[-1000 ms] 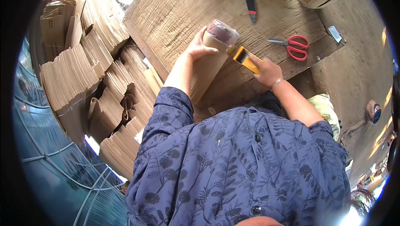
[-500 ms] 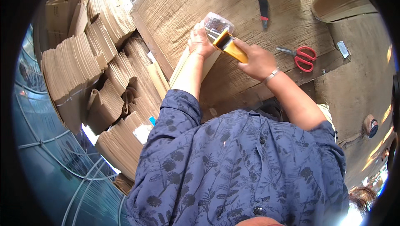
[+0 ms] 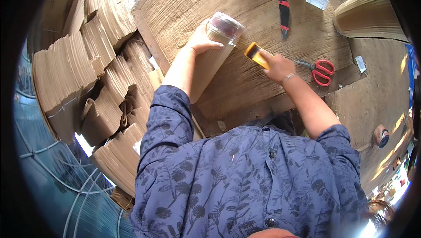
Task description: The person assembles cylindrical cardboard tubes by wrapping corrugated cardboard around a plastic bottle, securing it with tape, and inserting the bottle into the tube. The person repeats this process with multiple cardboard pieces and bottles.
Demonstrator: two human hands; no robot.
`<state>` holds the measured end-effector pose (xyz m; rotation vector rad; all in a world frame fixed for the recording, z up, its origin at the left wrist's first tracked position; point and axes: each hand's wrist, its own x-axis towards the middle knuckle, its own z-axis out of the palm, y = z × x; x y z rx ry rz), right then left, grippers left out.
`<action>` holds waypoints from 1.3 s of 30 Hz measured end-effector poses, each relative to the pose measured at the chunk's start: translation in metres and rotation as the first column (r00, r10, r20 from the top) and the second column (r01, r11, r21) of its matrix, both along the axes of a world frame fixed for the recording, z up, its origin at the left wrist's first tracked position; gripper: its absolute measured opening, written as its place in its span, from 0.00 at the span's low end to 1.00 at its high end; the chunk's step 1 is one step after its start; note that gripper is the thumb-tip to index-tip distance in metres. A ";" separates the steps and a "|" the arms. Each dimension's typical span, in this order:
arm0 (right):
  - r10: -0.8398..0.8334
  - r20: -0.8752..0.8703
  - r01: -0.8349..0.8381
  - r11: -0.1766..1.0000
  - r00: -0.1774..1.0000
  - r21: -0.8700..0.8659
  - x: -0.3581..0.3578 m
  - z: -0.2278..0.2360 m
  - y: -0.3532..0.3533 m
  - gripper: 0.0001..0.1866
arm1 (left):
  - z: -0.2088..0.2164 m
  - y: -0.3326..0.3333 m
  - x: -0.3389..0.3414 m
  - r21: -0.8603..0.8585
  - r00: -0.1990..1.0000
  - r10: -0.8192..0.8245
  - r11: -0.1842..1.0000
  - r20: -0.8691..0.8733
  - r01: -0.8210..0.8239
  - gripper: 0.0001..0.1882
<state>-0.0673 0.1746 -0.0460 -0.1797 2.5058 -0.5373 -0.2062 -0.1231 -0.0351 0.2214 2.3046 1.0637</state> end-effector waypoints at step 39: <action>-0.188 -0.234 0.149 0.974 0.954 -0.173 0.194 0.090 0.105 0.40 | 0.004 0.094 0.136 -0.534 0.977 -0.119 0.845 -0.179 0.005 0.70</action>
